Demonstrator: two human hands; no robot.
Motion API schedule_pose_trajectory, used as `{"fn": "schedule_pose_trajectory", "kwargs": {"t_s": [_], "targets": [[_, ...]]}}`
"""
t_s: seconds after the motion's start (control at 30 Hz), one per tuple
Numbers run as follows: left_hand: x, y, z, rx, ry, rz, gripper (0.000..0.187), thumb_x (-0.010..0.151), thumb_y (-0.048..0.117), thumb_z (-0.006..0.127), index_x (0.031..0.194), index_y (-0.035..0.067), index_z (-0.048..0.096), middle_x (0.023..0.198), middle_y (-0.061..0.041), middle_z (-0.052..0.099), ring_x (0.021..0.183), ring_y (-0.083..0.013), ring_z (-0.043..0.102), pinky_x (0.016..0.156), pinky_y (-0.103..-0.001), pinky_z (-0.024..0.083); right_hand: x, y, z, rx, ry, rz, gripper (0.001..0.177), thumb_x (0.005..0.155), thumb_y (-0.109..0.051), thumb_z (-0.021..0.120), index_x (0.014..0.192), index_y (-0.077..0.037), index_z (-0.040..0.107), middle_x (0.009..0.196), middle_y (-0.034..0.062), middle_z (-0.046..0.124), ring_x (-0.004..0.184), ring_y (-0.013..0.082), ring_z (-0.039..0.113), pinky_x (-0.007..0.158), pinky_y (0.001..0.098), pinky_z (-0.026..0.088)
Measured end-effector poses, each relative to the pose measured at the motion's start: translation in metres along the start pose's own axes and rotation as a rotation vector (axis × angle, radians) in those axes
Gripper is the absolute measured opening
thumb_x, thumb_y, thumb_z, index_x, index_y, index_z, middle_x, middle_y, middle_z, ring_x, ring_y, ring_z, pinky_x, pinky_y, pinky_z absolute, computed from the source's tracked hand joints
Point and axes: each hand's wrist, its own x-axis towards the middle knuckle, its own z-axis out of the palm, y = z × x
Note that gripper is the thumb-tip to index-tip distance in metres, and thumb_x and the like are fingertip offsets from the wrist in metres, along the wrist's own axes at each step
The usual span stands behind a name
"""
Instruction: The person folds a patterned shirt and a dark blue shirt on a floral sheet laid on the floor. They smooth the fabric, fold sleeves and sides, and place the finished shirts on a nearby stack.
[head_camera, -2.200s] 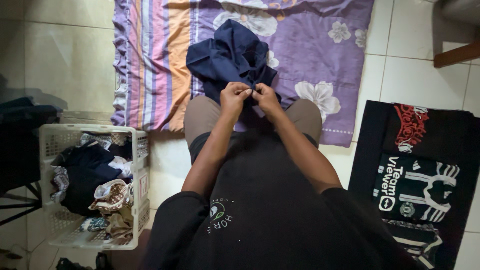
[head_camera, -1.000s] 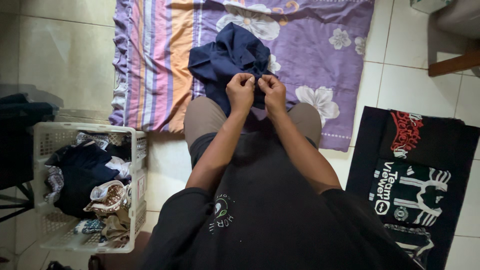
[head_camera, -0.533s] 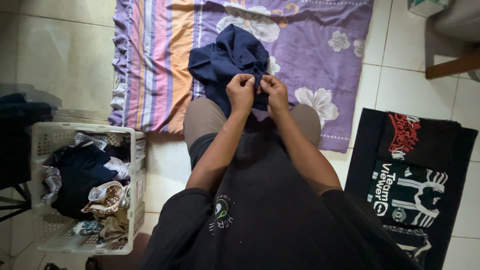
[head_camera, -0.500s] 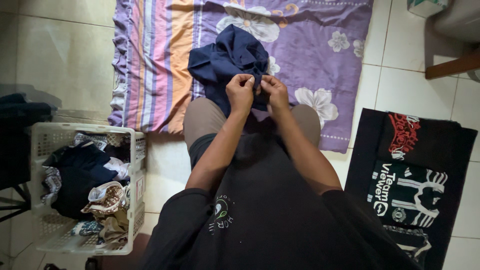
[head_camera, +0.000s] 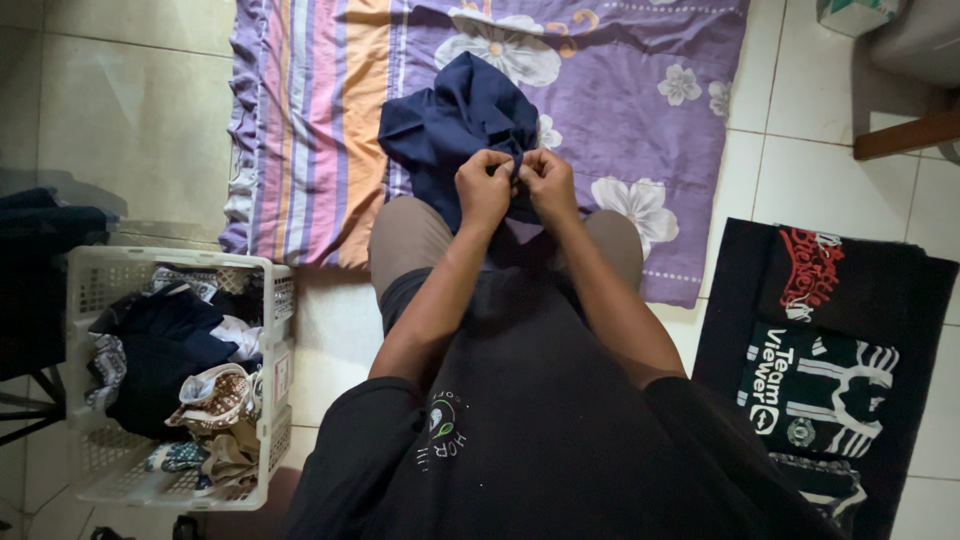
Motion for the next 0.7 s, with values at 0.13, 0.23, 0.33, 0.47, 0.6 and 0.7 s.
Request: {"fn": "schedule_pose_trajectory", "kwargs": {"t_s": [0.13, 0.23, 0.33, 0.47, 0.6, 0.7], "targets": [[0.002, -0.001, 0.000, 0.044, -0.028, 0.000, 0.017, 0.085, 0.014, 0.079, 0.088, -0.002, 0.076, 0.076, -0.012, 0.076, 0.068, -0.0158, 0.073, 0.066, -0.031, 0.057, -0.002, -0.014, 0.011, -0.566, 0.151, -0.314, 0.005, 0.093, -0.003, 0.069, 0.096, 0.000, 0.066, 0.081, 0.0121, 0.071, 0.074, 0.0246, 0.070, 0.067, 0.0382, 0.056], [0.008, -0.008, 0.004, -0.060, -0.025, -0.172, 0.021, 0.082, 0.016, 0.083, 0.086, -0.003, 0.076, 0.073, -0.010, 0.076, 0.064, -0.0134, 0.071, 0.063, -0.029, 0.057, -0.010, -0.029, 0.025, -0.794, 0.194, -0.469, 0.006, 0.093, -0.005, 0.068, 0.096, -0.001, 0.065, 0.083, 0.0170, 0.071, 0.077, 0.0335, 0.071, 0.067, 0.0428, 0.054], [0.018, -0.024, 0.011, -0.187, 0.019, -0.294, 0.015, 0.083, 0.011, 0.081, 0.085, -0.004, 0.079, 0.072, -0.007, 0.075, 0.062, -0.0108, 0.066, 0.060, -0.028, 0.054, -0.017, -0.045, 0.033, -0.881, 0.180, -0.616, 0.007, 0.091, -0.005, 0.070, 0.092, -0.002, 0.063, 0.084, 0.0184, 0.070, 0.078, 0.0380, 0.069, 0.068, 0.0459, 0.054], [0.026, -0.050, 0.025, -0.237, 0.063, -0.282, 0.013, 0.089, 0.008, 0.074, 0.084, -0.004, 0.074, 0.069, -0.005, 0.071, 0.059, -0.0104, 0.060, 0.056, -0.028, 0.050, -0.016, -0.047, 0.039, -0.875, 0.177, -0.706, 0.008, 0.091, -0.004, 0.071, 0.092, -0.004, 0.063, 0.083, 0.0170, 0.068, 0.075, 0.0370, 0.069, 0.066, 0.0455, 0.054], [0.032, -0.067, 0.036, -0.309, 0.079, -0.288, 0.011, 0.092, 0.007, 0.072, 0.086, -0.003, 0.072, 0.076, -0.005, 0.071, 0.066, -0.0095, 0.061, 0.060, -0.027, 0.052, -0.005, -0.030, 0.033, -0.721, 0.181, -0.698, 0.007, 0.096, -0.005, 0.069, 0.098, -0.002, 0.063, 0.087, 0.0147, 0.069, 0.076, 0.0312, 0.069, 0.068, 0.0410, 0.055], [0.035, -0.066, 0.031, -0.382, 0.006, -0.254, 0.007, 0.093, 0.005, 0.070, 0.092, -0.002, 0.071, 0.083, -0.006, 0.071, 0.070, -0.0100, 0.062, 0.062, -0.027, 0.052, 0.007, -0.014, 0.027, -0.201, 0.140, -0.291, 0.003, 0.101, -0.005, 0.067, 0.101, -0.002, 0.065, 0.086, 0.0098, 0.066, 0.071, 0.0207, 0.064, 0.069, 0.0366, 0.051]]}}
